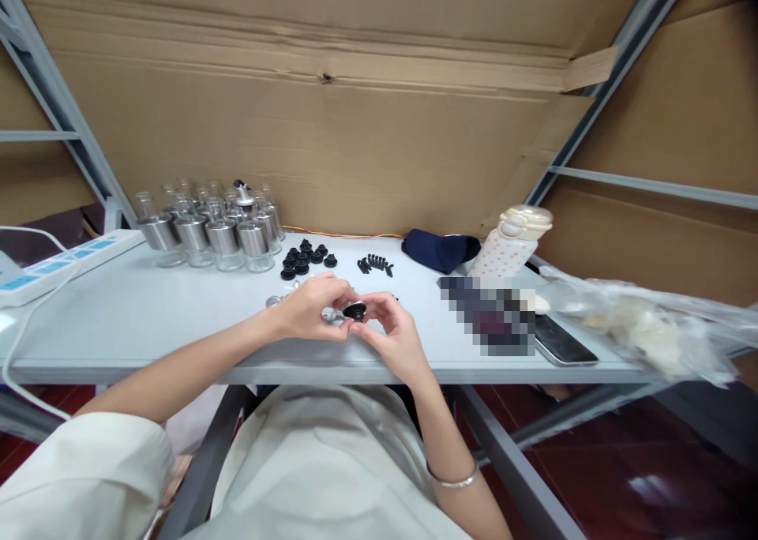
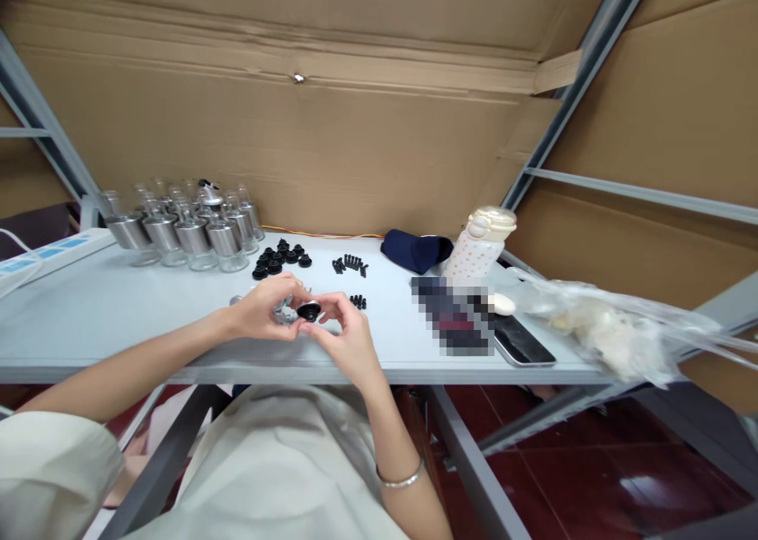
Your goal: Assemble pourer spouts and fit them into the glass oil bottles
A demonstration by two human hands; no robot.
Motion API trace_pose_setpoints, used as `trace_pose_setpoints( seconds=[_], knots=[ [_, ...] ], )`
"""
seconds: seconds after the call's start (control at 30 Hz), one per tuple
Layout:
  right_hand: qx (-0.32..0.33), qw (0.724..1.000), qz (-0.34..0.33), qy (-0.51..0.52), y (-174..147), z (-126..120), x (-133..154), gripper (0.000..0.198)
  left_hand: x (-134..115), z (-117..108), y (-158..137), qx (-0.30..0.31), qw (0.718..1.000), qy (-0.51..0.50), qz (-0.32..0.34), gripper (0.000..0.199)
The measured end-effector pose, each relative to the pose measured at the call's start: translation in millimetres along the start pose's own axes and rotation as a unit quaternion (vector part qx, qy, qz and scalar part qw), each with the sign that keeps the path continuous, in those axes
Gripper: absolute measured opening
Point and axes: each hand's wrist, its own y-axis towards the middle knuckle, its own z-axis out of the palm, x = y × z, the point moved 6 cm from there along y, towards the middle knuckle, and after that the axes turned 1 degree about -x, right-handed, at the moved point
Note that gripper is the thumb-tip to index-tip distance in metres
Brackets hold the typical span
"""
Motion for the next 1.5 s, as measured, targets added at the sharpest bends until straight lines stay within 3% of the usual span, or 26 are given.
trace_pose_setpoints(
  seconds=[0.13,0.4,0.57,0.77,0.93,1.5],
  knots=[
    [-0.022,0.999,0.011,0.039,0,-2,-2,0.031,-7,-3,1,-0.028,0.997,0.034,0.063,0.022],
    [-0.080,0.992,0.005,0.099,0,-8,-6,0.033,-4,-9,2,-0.041,0.998,0.031,0.024,0.026],
    [-0.037,0.992,0.001,0.123,0,-4,-8,0.030,-3,-9,2,-0.053,0.998,0.005,0.045,0.020],
    [-0.002,0.997,-0.025,0.069,0,-1,-4,0.025,2,-9,0,-0.060,0.997,-0.018,0.052,0.022],
    [-0.042,0.996,-0.072,0.002,0,-6,1,0.022,1,-10,0,-0.066,0.996,0.011,0.061,0.023],
    [-0.058,0.995,-0.066,-0.044,-2,-9,-5,0.023,-1,-8,-4,-0.083,0.990,0.019,0.111,0.027]
  ],
)
